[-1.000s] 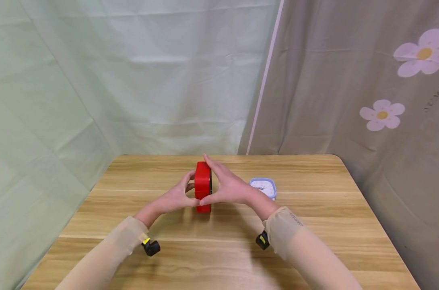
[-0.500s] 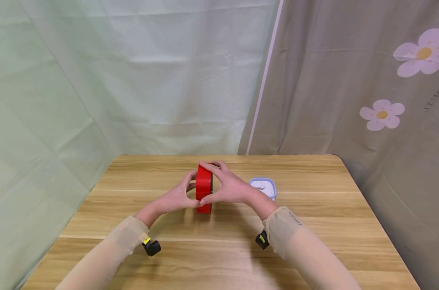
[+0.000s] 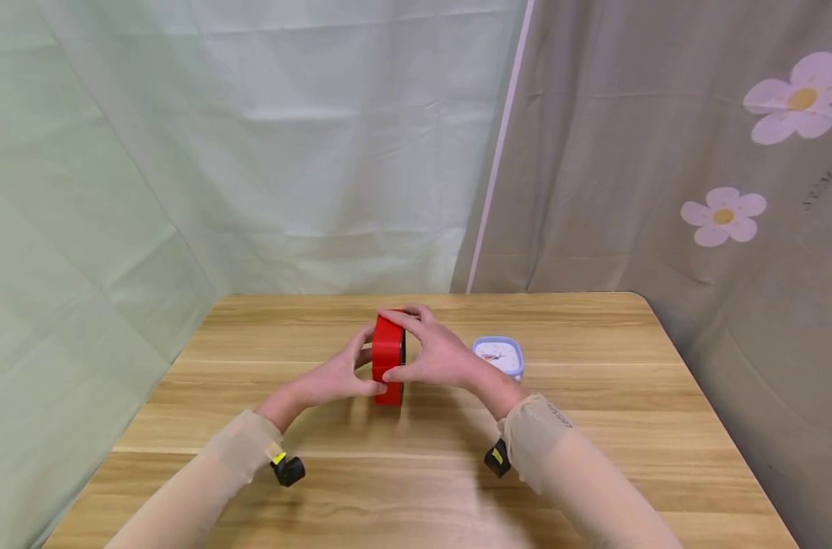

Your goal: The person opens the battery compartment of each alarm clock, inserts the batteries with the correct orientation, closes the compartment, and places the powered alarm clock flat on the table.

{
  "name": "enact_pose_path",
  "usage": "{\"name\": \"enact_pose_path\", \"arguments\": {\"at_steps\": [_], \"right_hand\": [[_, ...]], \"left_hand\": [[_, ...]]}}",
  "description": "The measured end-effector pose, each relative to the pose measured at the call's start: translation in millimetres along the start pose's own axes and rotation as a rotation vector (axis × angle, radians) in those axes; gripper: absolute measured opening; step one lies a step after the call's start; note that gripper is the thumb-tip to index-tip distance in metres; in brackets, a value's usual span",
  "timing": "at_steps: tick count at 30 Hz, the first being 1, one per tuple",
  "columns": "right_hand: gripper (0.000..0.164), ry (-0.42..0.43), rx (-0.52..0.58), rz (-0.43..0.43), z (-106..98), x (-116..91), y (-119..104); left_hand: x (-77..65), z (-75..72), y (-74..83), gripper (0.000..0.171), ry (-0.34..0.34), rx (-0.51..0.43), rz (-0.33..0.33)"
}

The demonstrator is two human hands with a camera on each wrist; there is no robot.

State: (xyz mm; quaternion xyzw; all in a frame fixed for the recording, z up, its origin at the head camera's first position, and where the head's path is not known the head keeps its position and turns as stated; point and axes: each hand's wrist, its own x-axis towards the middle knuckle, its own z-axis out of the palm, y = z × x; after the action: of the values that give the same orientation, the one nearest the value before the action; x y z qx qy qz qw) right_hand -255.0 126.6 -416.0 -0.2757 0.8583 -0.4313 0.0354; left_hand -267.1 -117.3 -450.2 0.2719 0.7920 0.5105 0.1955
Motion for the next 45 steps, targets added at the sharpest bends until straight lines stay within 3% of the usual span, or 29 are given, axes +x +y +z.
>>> {"name": "enact_pose_path", "arguments": {"at_steps": [6,11,18,23,29,38,45], "right_hand": [[0.091,0.054,0.01,0.054,2,-3,3],[0.092,0.147,0.063,0.114,2,-5,6],[0.09,0.31,0.223,0.142,5,-10,13],[0.087,0.394,0.359,0.086,8,-12,13],[0.088,0.424,0.424,0.05,13,-13,13],[0.088,0.418,0.48,0.031,12,-21,-12],[0.086,0.415,0.497,0.037,8,-26,-25]], "left_hand": [[-5.1,-1.3,-1.0,0.124,-0.003,0.021,-0.011],[-11.4,-3.9,-3.6,0.123,0.032,0.016,-0.035],[-15.7,-4.6,-6.9,0.121,0.093,-0.021,-0.058],[-12.9,-2.6,-7.6,0.12,0.17,-0.075,-0.07],[-7.7,2.5,-10.0,0.121,0.216,-0.14,-0.088],[-1.6,7.4,-16.2,0.118,0.202,-0.31,-0.109],[-1.5,8.3,-12.8,0.113,0.186,-0.352,-0.117]]}}
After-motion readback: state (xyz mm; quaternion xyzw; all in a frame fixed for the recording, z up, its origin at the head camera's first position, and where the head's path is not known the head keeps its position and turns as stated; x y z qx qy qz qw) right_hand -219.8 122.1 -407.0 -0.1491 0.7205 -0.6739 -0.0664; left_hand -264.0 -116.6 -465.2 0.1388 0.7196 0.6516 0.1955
